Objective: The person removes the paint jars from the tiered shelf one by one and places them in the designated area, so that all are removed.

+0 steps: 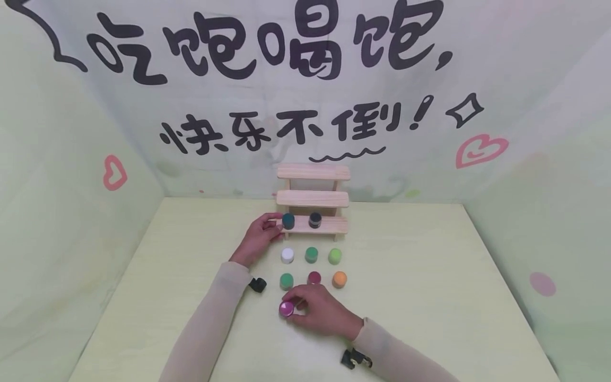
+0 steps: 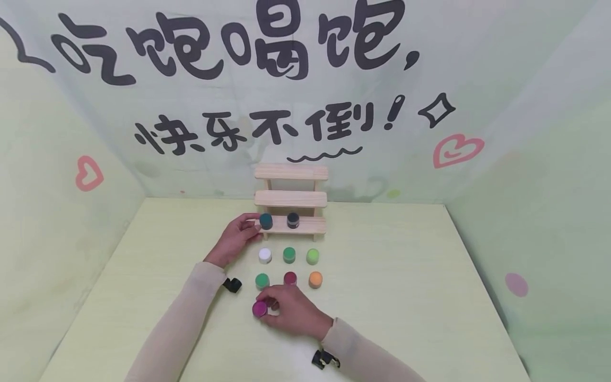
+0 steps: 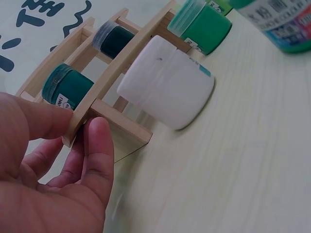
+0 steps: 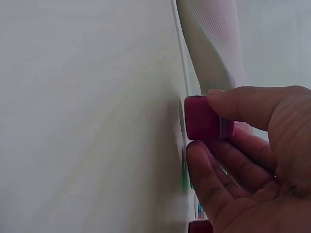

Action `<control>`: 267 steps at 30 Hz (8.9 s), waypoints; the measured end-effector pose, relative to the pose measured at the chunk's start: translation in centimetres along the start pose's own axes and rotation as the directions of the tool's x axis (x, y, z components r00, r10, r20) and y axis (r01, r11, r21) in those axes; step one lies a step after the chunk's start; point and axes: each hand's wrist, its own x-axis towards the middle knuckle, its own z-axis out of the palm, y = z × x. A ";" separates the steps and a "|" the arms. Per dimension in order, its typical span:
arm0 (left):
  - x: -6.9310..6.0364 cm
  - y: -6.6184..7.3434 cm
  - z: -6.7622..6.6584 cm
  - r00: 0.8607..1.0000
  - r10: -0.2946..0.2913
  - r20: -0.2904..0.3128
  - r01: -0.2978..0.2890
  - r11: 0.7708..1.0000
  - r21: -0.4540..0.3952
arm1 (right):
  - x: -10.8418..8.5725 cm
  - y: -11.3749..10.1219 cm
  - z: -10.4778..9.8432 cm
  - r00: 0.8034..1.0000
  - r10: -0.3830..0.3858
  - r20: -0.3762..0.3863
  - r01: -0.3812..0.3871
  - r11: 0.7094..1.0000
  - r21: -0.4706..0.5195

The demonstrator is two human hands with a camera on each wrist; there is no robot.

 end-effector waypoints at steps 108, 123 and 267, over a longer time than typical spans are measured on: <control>0.0 -0.1 0.4 1.000 0.007 -0.021 -0.007 1.000 0.025 | 8.8 4.9 -11.2 0.850 0.334 -0.407 -0.323 0.941 0.096; 0.3 -0.1 0.2 1.000 -0.011 -0.012 0.012 1.000 0.028 | 9.0 5.2 -11.6 0.865 0.308 -0.397 -0.316 0.948 0.045; 0.2 0.1 0.1 1.000 -0.008 -0.021 0.009 1.000 0.017 | -0.4 0.3 -7.2 0.985 0.020 -0.170 -0.011 0.999 0.051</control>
